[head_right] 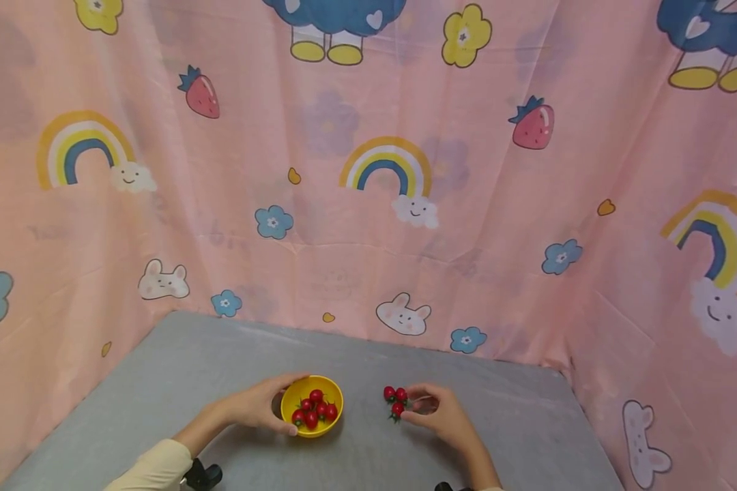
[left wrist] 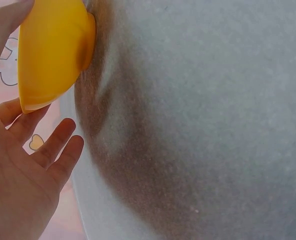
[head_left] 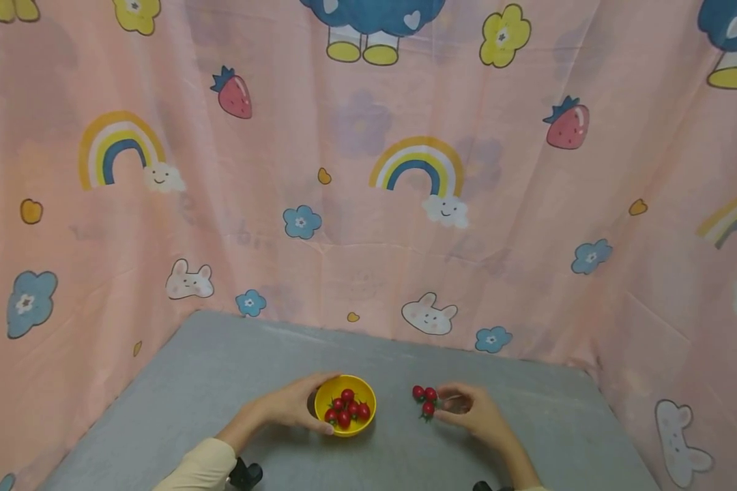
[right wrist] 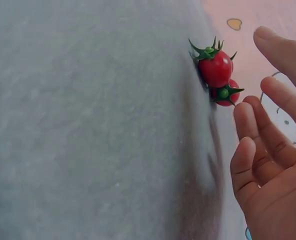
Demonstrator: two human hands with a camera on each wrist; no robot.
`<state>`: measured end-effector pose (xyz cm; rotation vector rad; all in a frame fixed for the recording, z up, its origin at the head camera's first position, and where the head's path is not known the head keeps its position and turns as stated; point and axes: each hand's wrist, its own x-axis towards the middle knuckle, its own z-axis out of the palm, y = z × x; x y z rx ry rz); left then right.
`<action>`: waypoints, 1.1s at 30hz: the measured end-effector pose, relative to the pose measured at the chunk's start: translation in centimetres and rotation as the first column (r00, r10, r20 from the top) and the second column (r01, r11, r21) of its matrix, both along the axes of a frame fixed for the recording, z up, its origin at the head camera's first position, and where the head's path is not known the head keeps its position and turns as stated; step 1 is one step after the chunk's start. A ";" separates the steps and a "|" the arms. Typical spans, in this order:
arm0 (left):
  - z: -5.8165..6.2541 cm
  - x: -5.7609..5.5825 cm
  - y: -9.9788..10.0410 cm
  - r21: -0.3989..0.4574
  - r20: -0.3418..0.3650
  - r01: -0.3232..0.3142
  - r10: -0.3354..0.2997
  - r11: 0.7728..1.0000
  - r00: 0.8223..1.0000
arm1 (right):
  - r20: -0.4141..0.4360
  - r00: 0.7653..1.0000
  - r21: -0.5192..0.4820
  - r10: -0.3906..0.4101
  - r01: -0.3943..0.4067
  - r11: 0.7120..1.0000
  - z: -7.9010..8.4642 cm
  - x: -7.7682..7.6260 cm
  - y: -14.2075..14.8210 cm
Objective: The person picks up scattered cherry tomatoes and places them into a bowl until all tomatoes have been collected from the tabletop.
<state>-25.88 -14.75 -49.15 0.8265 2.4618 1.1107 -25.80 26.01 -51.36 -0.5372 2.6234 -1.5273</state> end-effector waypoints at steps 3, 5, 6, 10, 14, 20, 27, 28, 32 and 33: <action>0.1 0.0 0.0 0.001 0.002 -0.003 0.003 1.000 1.000 | 0.025 0.999 -0.009 0.022 -0.022 1.000 0.0 0.2 0.0; 0.1 0.0 -0.1 0.003 -0.003 0.002 -0.002 1.000 1.000 | 0.038 0.998 -0.023 0.045 -0.044 0.999 0.1 0.2 0.0; 0.1 0.1 -0.1 0.000 -0.005 0.001 -0.001 1.000 1.000 | 0.044 0.997 -0.026 0.058 -0.057 0.998 0.1 0.2 0.0; 0.3 0.2 0.0 -0.009 -0.005 -0.008 0.008 1.000 1.000 | 0.053 0.995 -0.015 0.085 -0.084 0.996 0.0 0.2 -0.1; 0.4 0.3 0.0 -0.011 0.002 -0.016 0.016 1.000 1.000 | 0.048 0.995 0.013 0.086 -0.087 0.996 0.1 0.2 -0.4; 0.3 0.2 0.0 -0.021 -0.016 -0.004 0.003 1.000 1.000 | 0.054 0.996 0.050 0.068 -0.071 0.996 0.4 0.1 -0.9; 0.4 0.1 0.0 -0.011 -0.008 0.008 -0.008 1.000 1.000 | 0.028 0.998 0.101 0.052 -0.055 0.993 0.0 -0.5 -1.3; 0.4 0.1 0.0 -0.010 -0.007 0.008 -0.008 1.000 1.000 | 0.019 0.998 0.108 0.053 -0.055 0.993 0.0 -0.6 -1.4; 0.4 0.1 0.0 -0.007 -0.004 0.009 -0.009 1.000 1.000 | -0.007 0.999 0.135 0.051 -0.049 0.990 -0.2 -0.8 -1.7; 0.4 0.1 0.0 -0.007 -0.005 0.007 -0.007 1.000 1.000 | -0.011 0.999 0.139 0.049 -0.047 0.989 -0.2 -0.9 -1.8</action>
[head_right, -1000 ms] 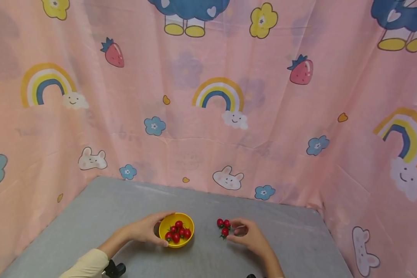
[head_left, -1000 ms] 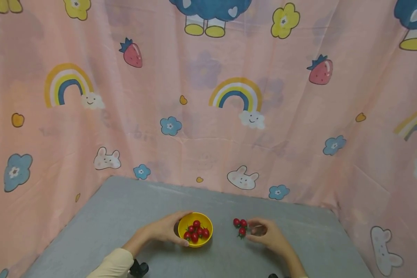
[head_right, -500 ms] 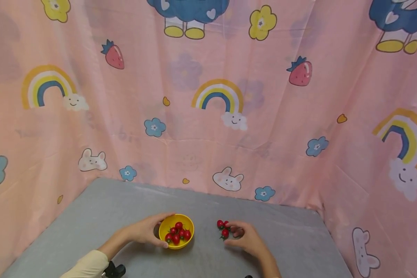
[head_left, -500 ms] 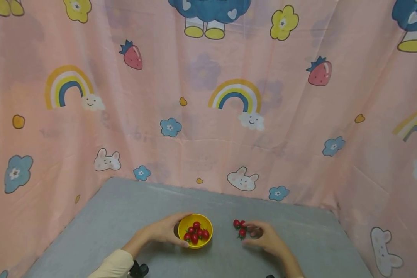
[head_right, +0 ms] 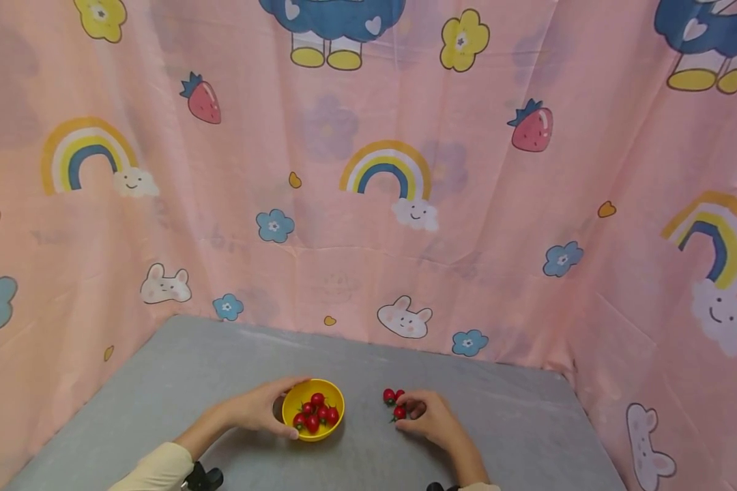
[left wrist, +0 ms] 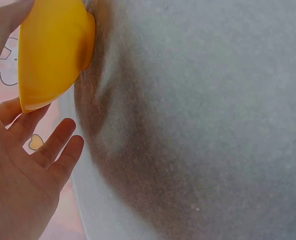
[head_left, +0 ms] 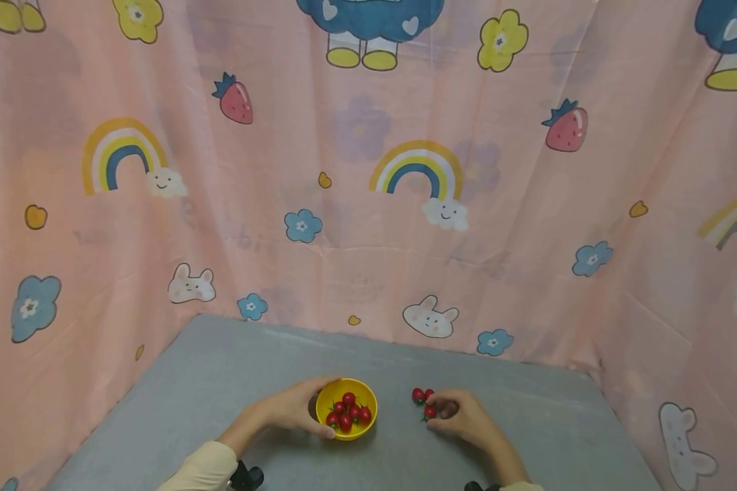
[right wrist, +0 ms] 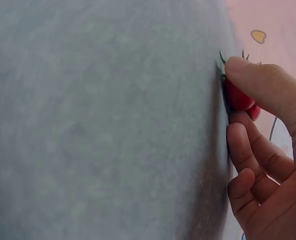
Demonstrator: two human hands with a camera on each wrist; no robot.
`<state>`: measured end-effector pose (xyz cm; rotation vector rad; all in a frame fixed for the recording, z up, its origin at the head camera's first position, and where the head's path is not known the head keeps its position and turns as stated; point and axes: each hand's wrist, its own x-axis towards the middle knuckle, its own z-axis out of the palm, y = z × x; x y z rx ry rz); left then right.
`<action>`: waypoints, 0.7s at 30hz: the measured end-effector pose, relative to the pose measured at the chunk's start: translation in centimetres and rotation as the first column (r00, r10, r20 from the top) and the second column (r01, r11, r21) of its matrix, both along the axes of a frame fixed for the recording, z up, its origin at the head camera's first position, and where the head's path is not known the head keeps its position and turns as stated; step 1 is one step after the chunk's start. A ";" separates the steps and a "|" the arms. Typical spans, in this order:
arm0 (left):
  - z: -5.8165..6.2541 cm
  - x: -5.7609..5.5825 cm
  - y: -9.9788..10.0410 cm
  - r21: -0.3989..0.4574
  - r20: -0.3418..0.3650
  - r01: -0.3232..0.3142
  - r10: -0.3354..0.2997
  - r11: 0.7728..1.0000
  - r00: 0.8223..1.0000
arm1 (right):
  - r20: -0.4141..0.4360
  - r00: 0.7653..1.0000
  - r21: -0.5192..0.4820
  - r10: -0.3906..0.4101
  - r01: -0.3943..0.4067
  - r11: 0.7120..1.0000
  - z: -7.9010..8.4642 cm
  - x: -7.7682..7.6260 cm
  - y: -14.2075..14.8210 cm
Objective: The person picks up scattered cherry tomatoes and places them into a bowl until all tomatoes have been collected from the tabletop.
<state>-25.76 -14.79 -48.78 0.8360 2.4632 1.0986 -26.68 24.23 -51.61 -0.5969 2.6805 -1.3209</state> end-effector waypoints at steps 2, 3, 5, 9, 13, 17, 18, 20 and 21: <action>0.0 0.0 0.0 -0.001 -0.002 -0.001 0.001 1.000 1.000 | -0.002 1.000 0.005 -0.003 0.003 1.000 -0.1 0.0 -0.1; -0.1 0.0 0.1 -0.002 -0.002 -0.002 0.002 1.000 1.000 | -0.003 1.000 0.007 -0.002 0.002 1.000 -0.1 0.0 -0.1; -0.1 0.0 0.1 -0.006 -0.006 -0.003 0.003 1.000 1.000 | -0.005 1.000 0.007 0.003 -0.003 1.000 -0.2 -0.2 -0.1; -0.1 -0.1 0.1 -0.009 -0.019 0.002 -0.002 1.000 1.000 | -0.008 1.000 -0.024 0.027 -0.027 0.999 -0.2 -0.2 0.0; -0.2 -0.1 0.0 -0.005 -0.021 0.002 -0.002 1.000 1.000 | -0.011 0.999 -0.050 0.044 -0.045 0.998 -0.2 -0.2 0.1; -0.1 -0.1 0.0 -0.004 -0.020 0.005 -0.005 1.000 1.000 | -0.009 0.999 -0.059 0.052 -0.053 0.997 -0.1 -0.1 0.2; -0.1 0.0 0.0 -0.004 -0.020 0.006 -0.006 1.000 1.000 | -0.007 0.999 -0.062 0.053 -0.053 0.997 -0.1 -0.1 0.2; -0.1 0.0 0.0 -0.003 -0.022 0.008 -0.008 1.000 1.000 | -0.006 0.999 -0.062 0.052 -0.052 0.997 0.0 -0.1 0.2; -0.1 0.0 0.0 -0.002 -0.021 0.008 -0.008 1.000 1.000 | -0.004 0.999 -0.056 0.050 -0.050 0.997 0.0 -0.2 0.3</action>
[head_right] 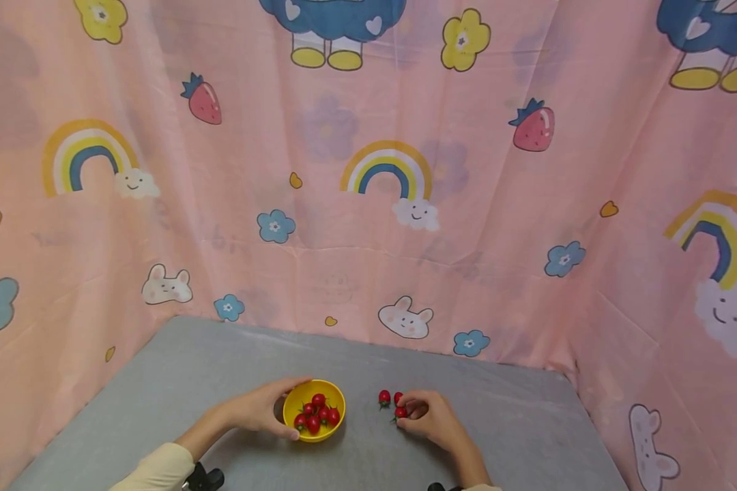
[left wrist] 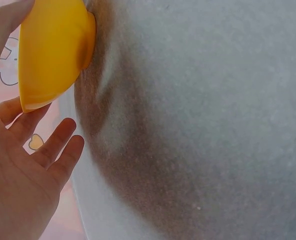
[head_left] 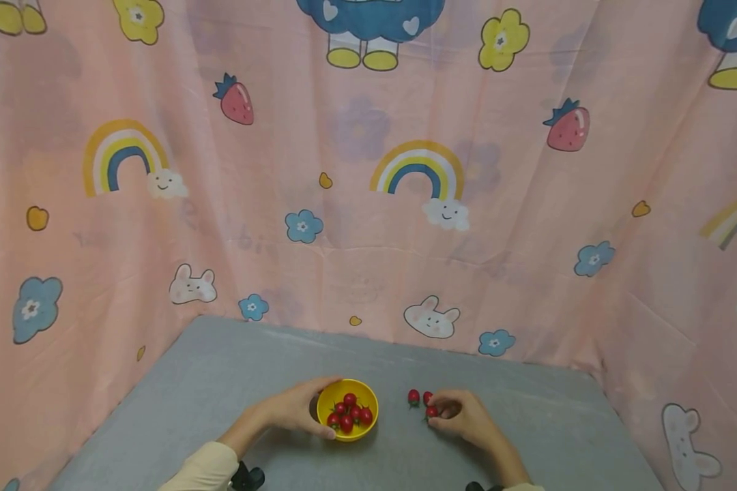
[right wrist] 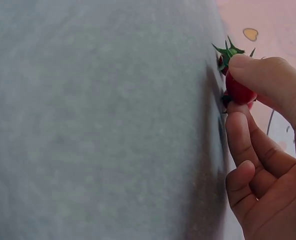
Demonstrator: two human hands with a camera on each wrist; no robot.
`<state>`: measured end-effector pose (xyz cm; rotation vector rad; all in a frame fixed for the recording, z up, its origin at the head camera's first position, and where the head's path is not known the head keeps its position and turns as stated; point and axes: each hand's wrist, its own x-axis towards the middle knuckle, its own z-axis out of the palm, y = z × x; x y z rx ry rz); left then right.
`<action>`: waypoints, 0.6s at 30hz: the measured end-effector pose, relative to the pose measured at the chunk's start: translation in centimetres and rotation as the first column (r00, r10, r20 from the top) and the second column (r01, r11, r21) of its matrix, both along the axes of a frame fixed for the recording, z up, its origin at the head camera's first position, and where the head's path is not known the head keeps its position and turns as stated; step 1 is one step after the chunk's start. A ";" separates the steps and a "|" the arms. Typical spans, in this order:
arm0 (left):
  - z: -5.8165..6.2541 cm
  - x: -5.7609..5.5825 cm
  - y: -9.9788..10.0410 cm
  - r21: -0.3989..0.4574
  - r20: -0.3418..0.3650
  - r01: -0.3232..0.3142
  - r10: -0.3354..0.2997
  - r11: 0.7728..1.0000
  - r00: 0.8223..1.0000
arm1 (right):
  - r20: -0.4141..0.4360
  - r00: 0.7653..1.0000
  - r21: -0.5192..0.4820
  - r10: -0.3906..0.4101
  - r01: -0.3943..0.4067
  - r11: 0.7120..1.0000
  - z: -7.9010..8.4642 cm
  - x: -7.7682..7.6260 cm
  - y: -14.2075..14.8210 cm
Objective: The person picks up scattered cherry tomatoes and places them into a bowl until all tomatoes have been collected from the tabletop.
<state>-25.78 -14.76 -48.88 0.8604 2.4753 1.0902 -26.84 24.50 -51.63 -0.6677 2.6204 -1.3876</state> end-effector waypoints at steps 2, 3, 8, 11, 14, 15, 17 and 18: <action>-0.1 0.0 0.0 0.001 0.001 -0.002 0.002 1.000 1.000 | 0.002 1.000 0.004 -0.002 0.002 1.000 0.1 0.0 0.1; -0.1 0.0 0.0 0.003 0.001 -0.002 0.002 1.000 1.000 | 0.003 1.000 0.007 -0.002 0.002 1.000 0.1 0.0 0.1; -0.1 0.0 -0.1 0.007 0.003 -0.003 0.003 1.000 1.000 | 0.028 1.000 -0.001 -0.002 0.002 1.000 0.5 -0.1 0.3; -0.1 -0.1 -0.1 0.008 0.003 -0.003 0.003 1.000 1.000 | 0.042 0.999 -0.021 -0.007 0.008 1.000 0.8 -0.2 0.4; -0.1 -0.1 -0.1 0.006 0.004 -0.003 0.003 1.000 1.000 | 0.050 0.999 -0.041 -0.007 0.009 0.999 1.0 -0.3 0.6; -0.1 -0.1 -0.1 0.006 0.003 -0.002 0.002 1.000 1.000 | 0.049 0.999 -0.048 -0.006 0.009 0.999 1.0 -0.4 0.7; -0.1 -0.1 -0.1 0.004 0.002 0.000 0.000 1.000 1.000 | 0.045 0.999 -0.077 0.008 -0.004 0.997 1.0 -0.4 0.9; -0.1 -0.1 -0.1 0.004 0.002 0.001 -0.001 1.000 1.000 | 0.041 0.999 -0.092 0.015 -0.011 0.996 1.0 -0.4 0.9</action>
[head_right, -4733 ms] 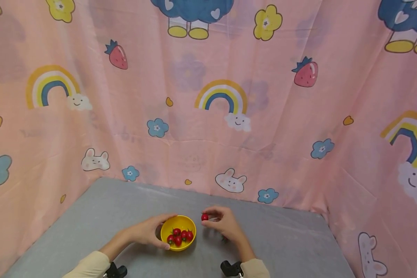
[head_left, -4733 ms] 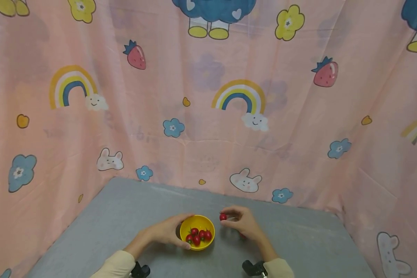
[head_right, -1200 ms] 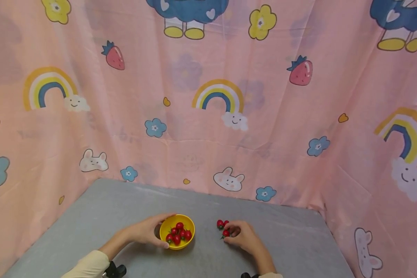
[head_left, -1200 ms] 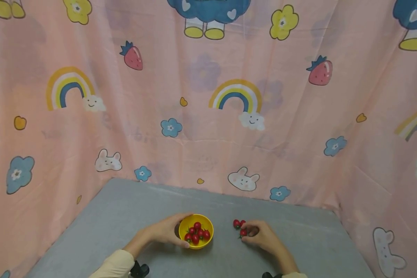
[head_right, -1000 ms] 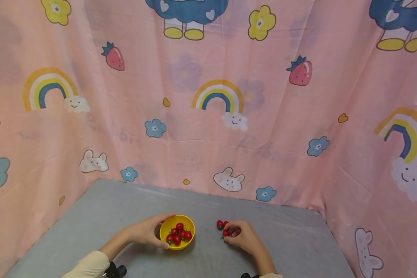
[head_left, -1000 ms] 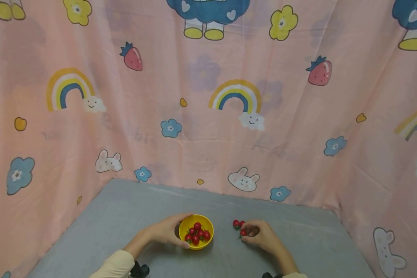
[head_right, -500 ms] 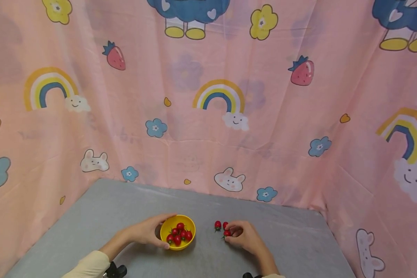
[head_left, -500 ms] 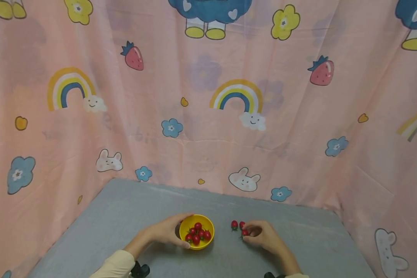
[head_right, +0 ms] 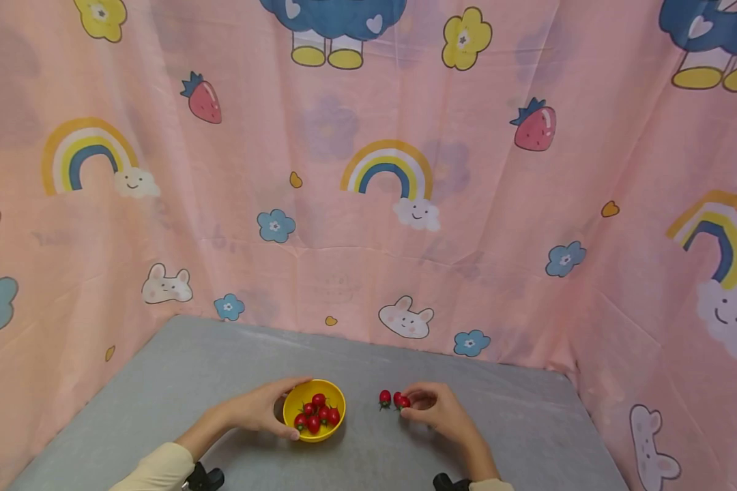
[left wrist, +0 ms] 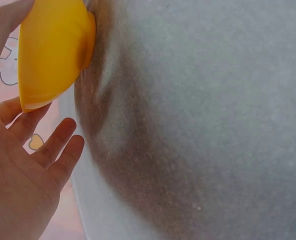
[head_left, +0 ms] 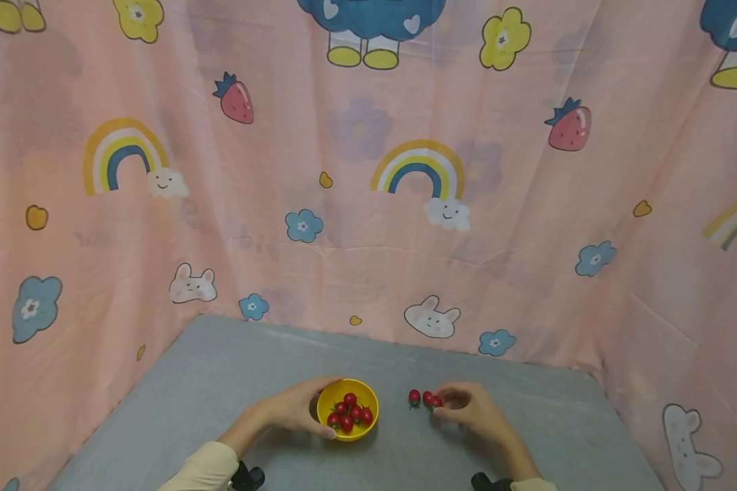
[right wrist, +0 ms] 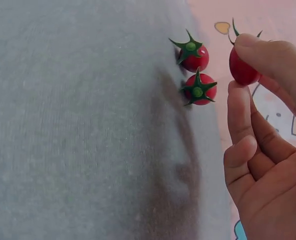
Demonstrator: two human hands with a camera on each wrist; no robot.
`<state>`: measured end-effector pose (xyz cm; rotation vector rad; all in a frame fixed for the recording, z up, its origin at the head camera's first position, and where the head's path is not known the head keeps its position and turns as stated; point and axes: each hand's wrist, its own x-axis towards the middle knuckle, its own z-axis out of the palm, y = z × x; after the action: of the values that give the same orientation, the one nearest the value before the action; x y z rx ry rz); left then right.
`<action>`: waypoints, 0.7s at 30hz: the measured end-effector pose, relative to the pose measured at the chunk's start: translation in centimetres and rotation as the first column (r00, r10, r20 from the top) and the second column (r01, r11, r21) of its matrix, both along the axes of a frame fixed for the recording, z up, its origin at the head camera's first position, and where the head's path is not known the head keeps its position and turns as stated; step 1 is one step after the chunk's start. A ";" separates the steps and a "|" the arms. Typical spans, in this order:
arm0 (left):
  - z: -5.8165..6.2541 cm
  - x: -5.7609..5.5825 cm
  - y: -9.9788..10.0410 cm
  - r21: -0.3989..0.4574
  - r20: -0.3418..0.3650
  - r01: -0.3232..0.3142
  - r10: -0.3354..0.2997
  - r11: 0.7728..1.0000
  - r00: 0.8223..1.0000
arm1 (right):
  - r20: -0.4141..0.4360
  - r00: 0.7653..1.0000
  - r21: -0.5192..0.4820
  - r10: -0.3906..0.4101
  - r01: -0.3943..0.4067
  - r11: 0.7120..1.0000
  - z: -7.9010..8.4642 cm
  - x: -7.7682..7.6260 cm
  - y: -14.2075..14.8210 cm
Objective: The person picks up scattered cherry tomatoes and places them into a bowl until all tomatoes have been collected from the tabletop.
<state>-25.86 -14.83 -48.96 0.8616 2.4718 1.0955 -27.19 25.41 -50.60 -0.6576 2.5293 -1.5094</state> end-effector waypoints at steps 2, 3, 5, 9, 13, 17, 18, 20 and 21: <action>0.1 0.0 0.0 -0.001 -0.001 0.001 -0.001 1.000 1.000 | -0.005 1.000 -0.031 0.010 -0.010 0.999 0.0 0.1 0.1; 0.1 0.1 0.0 0.000 0.001 0.000 0.000 1.000 1.000 | -0.009 1.000 -0.050 0.013 -0.014 0.999 0.0 0.2 0.1; 0.2 0.1 0.0 -0.001 0.006 -0.001 0.001 1.000 1.000 | -0.012 1.000 -0.072 0.013 -0.013 0.997 0.1 0.3 -0.1; 0.2 0.1 0.0 -0.001 0.013 -0.003 0.003 1.000 1.000 | -0.008 1.000 -0.091 -0.009 0.008 0.996 0.2 0.4 -0.6; 0.3 0.1 0.1 0.000 0.019 -0.004 0.004 1.000 1.000 | 0.015 0.999 -0.112 -0.030 0.032 0.993 0.3 0.5 -1.3; 0.3 0.1 0.1 -0.006 0.018 -0.007 0.007 1.000 1.000 | 0.024 0.998 -0.116 -0.051 0.053 0.992 0.6 0.4 -2.2; 0.3 0.1 0.1 -0.008 0.018 -0.008 0.008 1.000 1.000 | 0.021 0.998 -0.110 -0.056 0.058 0.992 0.7 0.3 -2.4; 0.3 0.1 0.1 -0.012 0.016 -0.009 0.009 1.000 1.000 | 0.008 0.998 -0.099 -0.063 0.064 0.993 0.8 0.2 -2.9; 0.3 0.1 0.1 -0.013 0.017 -0.010 0.010 1.000 1.000 | 0.002 0.998 -0.094 -0.066 0.066 0.993 0.8 0.1 -3.1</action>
<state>-25.78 -14.70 -48.70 0.8336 2.4694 1.0839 -27.08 22.31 -49.77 -0.5918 2.5174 -1.6597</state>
